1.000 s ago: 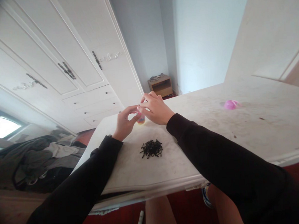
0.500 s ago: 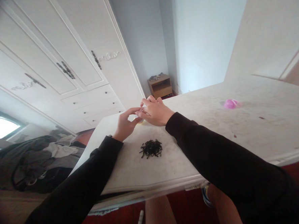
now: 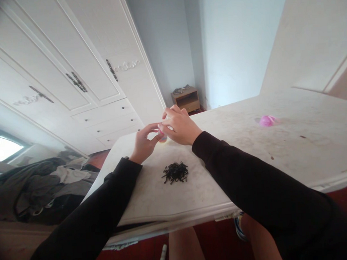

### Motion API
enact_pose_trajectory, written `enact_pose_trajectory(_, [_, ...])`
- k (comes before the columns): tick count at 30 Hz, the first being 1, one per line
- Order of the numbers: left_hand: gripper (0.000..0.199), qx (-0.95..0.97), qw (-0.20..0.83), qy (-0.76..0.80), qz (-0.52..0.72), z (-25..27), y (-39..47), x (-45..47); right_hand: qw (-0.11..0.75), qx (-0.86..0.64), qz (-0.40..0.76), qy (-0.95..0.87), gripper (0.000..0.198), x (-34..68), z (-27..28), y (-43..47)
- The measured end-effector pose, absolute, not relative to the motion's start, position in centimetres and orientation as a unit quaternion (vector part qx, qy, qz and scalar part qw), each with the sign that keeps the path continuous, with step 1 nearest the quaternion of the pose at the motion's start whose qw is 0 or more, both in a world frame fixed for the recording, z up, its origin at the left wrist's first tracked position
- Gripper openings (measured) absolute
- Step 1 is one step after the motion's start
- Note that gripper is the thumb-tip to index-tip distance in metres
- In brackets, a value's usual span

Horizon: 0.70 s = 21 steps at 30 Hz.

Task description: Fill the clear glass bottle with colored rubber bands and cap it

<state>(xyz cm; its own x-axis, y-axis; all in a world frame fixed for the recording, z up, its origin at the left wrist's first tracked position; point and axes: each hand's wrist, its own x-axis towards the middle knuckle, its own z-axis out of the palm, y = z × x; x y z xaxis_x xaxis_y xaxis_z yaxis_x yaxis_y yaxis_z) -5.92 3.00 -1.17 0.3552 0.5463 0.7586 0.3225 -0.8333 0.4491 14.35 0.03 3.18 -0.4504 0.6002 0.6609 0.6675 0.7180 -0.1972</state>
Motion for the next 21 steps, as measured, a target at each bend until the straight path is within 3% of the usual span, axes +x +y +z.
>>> enact_pose_trajectory(11, [0.026,0.828,0.1,0.289,0.469,-1.1,2.0,-5.5,0.264,-0.401,-0.048,-0.876,0.048,14.4,3.0,0.0])
enact_pose_trajectory(21, [0.026,0.799,0.141,0.289,0.508,-0.6,2.1,-5.4,0.388,-0.386,-0.039,-0.836,0.044,14.0,3.3,-0.2])
